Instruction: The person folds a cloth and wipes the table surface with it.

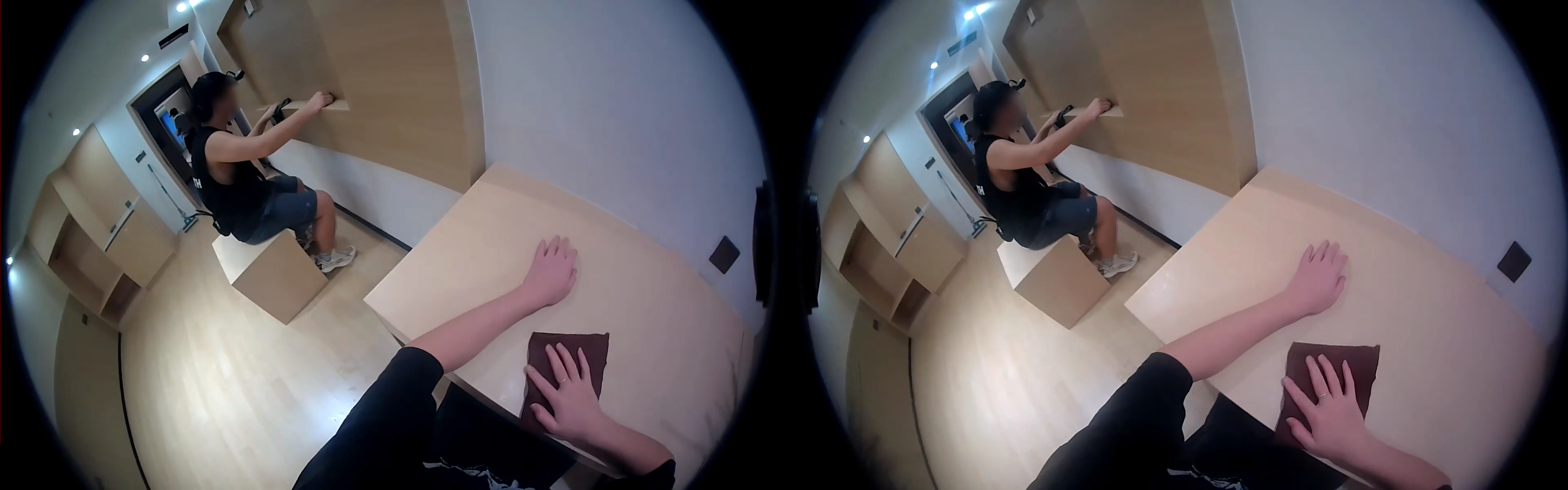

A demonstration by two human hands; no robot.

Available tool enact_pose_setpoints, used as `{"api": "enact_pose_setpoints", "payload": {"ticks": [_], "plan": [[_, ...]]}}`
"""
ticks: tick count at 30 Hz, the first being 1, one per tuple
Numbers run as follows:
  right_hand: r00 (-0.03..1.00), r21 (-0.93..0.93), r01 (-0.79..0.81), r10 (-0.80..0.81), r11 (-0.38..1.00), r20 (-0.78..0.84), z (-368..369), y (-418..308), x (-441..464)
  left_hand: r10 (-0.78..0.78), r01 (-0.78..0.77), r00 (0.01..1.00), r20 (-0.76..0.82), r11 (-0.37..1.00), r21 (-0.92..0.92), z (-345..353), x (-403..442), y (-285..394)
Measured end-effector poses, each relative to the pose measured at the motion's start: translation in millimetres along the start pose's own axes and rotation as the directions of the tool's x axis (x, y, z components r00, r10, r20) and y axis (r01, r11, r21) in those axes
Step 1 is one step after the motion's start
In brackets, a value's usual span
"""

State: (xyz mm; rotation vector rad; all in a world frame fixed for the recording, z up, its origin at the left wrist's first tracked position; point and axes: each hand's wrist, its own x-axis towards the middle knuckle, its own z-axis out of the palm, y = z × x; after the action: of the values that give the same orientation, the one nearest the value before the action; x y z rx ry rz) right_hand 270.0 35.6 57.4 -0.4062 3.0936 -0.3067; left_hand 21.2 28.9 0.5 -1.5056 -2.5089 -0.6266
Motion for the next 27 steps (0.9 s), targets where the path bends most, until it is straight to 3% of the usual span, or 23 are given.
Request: {"api": "enact_pose_setpoints", "payload": {"ticks": [5, 7, 9, 11, 12, 14, 17, 22, 27], "plan": [[1.0, 0.048, 0.015, -0.015, 0.999, 0.001, -5.4, 32.9, 17.6, 0.103, -0.102, 0.995, -0.008, 0.993, 0.066, 8.3, 10.8, -15.0], [0.997, -0.001, -0.052, 0.052, 0.999, -0.059, 0.4, 60.4, 29.8, 0.183, -0.188, 0.977, -0.108, 0.982, -0.035, -2.2, 8.2, -24.1], [0.98, -0.035, -0.146, 0.14, 0.989, -0.143, 2.6, 96.1, 46.7, 0.075, -0.066, 0.997, 0.027, 0.967, -0.244, -23.6, 9.9, -22.2], [0.947, -0.013, -0.268, 0.261, 0.963, -0.187, 0.1, 134.5, 69.8, -0.002, 0.012, 0.999, 0.039, 0.966, -0.259, -24.0, 13.1, -19.7], [0.92, -0.006, -0.34, 0.332, 0.94, -0.207, -0.6, 155.0, 81.9, 0.033, -0.018, 0.998, 0.049, 0.961, -0.275, -17.6, 12.1, -20.7], [0.854, 0.011, -0.471, 0.46, 0.882, -0.244, -1.1, 192.6, 107.9, 0.123, -0.149, 0.976, -0.182, 0.979, -0.138, -3.4, 4.7, -26.3], [0.729, 0.04, -0.638, 0.62, 0.769, -0.29, -1.8, 232.8, 145.4, 0.134, -0.152, 0.98, -0.145, 0.982, -0.113, -6.6, 2.8, -27.1], [0.61, 0.084, -0.747, 0.729, 0.66, -0.31, -8.8, 242.9, 167.7, 0.147, -0.171, 0.977, -0.153, 0.973, -0.155, -7.5, 4.7, -30.7], [0.662, 0.091, -0.681, 0.664, 0.726, -0.348, 10.1, 205.2, 148.0, 0.04, -0.088, 0.987, -0.153, 0.943, -0.321, -10.1, 6.9, -25.7]]}}
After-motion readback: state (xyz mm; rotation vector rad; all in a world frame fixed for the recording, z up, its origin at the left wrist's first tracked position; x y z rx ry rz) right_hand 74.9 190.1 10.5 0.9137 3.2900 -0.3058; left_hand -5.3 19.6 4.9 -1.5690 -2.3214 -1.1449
